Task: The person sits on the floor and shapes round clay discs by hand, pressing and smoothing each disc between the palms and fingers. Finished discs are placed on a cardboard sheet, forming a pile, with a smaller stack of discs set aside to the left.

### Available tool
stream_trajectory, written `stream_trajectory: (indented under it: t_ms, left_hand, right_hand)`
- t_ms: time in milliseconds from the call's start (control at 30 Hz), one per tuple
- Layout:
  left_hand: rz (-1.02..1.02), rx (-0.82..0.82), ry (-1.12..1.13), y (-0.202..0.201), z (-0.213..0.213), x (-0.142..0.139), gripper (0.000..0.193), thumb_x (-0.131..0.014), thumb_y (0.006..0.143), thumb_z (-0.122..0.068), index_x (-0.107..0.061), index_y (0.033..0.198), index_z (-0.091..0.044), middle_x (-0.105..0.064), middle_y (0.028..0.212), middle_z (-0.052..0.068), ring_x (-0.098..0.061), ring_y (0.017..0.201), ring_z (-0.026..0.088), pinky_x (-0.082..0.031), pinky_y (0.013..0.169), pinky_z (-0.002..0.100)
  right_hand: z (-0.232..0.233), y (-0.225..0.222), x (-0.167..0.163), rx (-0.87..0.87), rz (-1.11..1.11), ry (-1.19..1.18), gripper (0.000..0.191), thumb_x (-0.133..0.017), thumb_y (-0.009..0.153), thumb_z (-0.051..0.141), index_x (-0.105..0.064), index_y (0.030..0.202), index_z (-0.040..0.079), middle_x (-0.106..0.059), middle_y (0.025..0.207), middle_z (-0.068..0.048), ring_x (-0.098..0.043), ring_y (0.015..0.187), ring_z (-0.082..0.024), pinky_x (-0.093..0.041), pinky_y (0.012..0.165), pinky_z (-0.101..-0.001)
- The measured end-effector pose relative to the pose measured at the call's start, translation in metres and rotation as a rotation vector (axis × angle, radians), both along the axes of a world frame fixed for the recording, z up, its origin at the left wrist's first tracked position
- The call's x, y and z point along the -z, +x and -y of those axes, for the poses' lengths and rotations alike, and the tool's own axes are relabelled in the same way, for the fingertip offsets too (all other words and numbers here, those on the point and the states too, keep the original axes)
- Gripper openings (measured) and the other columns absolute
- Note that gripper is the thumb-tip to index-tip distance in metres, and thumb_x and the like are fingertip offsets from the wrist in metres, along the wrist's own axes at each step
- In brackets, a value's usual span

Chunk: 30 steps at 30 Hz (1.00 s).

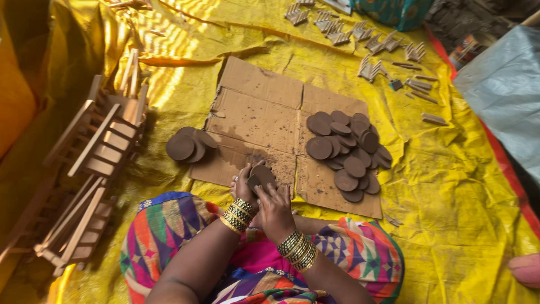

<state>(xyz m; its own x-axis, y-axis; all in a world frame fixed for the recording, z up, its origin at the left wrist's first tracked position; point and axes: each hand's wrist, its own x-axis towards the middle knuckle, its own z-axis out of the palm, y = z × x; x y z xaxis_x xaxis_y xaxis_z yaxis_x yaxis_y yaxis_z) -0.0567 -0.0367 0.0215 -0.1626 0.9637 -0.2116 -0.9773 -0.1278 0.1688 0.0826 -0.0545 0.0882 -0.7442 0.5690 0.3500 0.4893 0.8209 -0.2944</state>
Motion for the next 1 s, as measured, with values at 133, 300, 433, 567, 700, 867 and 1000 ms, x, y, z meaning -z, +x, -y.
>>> stream_trajectory:
  t_ms: [133,300,433,567,700,867,1000]
  left_hand:
    - [0.005,-0.036,-0.057,0.000,0.002,0.008,0.054,-0.043,0.106,-0.042,-0.055,0.144,-0.006,-0.072,0.109,0.016,-0.069,0.093,0.029,-0.061,0.083,0.042]
    - [-0.053,-0.080,-0.132,0.012,0.002,0.008,0.040,-0.048,0.110,-0.039,-0.051,0.138,-0.010,-0.068,0.110,0.012,-0.066,0.096,0.028,-0.057,0.083,0.044]
    - [0.006,0.037,-0.003,0.000,0.000,0.005,0.050,-0.040,0.103,-0.045,-0.060,0.136,-0.012,-0.072,0.106,0.013,-0.068,0.090,0.026,-0.059,0.078,0.042]
    - [0.021,-0.007,-0.012,0.004,0.003,0.006,0.048,-0.042,0.107,-0.041,-0.056,0.139,-0.006,-0.071,0.111,0.016,-0.069,0.095,0.028,-0.060,0.086,0.043]
    - [-0.078,-0.133,-0.174,0.012,0.002,0.005,0.039,-0.048,0.109,-0.032,-0.050,0.138,-0.007,-0.066,0.113,0.015,-0.066,0.098,0.029,-0.054,0.088,0.046]
    - [0.019,0.041,-0.029,-0.003,0.004,0.000,0.051,-0.041,0.102,-0.043,-0.060,0.136,-0.010,-0.073,0.113,0.013,-0.069,0.093,0.027,-0.057,0.084,0.043]
    - [-0.024,-0.057,-0.107,0.002,0.005,-0.004,0.048,-0.044,0.105,-0.040,-0.054,0.138,-0.007,-0.070,0.113,0.015,-0.068,0.098,0.029,-0.057,0.088,0.046]
  right_hand:
    - [-0.005,-0.006,0.004,0.088,0.004,0.047,0.040,-0.052,0.103,0.020,-0.060,0.140,0.009,-0.064,0.134,-0.024,-0.057,0.132,-0.036,-0.017,0.121,-0.0656]
    - [-0.009,-0.003,0.001,0.175,0.027,-0.076,0.040,-0.051,0.102,0.020,-0.060,0.139,0.009,-0.065,0.134,-0.022,-0.058,0.130,-0.035,-0.018,0.123,-0.0621]
    - [0.004,0.000,0.000,-0.020,-0.058,-0.035,0.042,-0.052,0.101,0.020,-0.059,0.140,0.006,-0.067,0.129,-0.023,-0.058,0.133,-0.035,-0.018,0.122,-0.0624]
    - [-0.006,-0.004,-0.003,0.123,0.059,0.033,0.038,-0.055,0.101,0.019,-0.062,0.136,0.010,-0.068,0.128,-0.021,-0.058,0.130,-0.035,-0.018,0.122,-0.0641]
    - [-0.016,-0.004,-0.005,0.220,0.079,-0.041,0.038,-0.054,0.102,0.020,-0.062,0.138,0.011,-0.068,0.129,-0.020,-0.059,0.130,-0.035,-0.019,0.125,-0.0607]
    - [-0.005,-0.002,-0.002,0.008,0.040,0.027,0.041,-0.052,0.100,0.019,-0.060,0.139,0.008,-0.068,0.132,-0.020,-0.056,0.134,-0.036,-0.013,0.123,-0.0639]
    - [-0.012,-0.004,-0.001,0.166,0.090,0.035,0.040,-0.053,0.101,0.021,-0.061,0.139,0.012,-0.066,0.130,-0.023,-0.056,0.135,-0.036,-0.013,0.123,-0.0635]
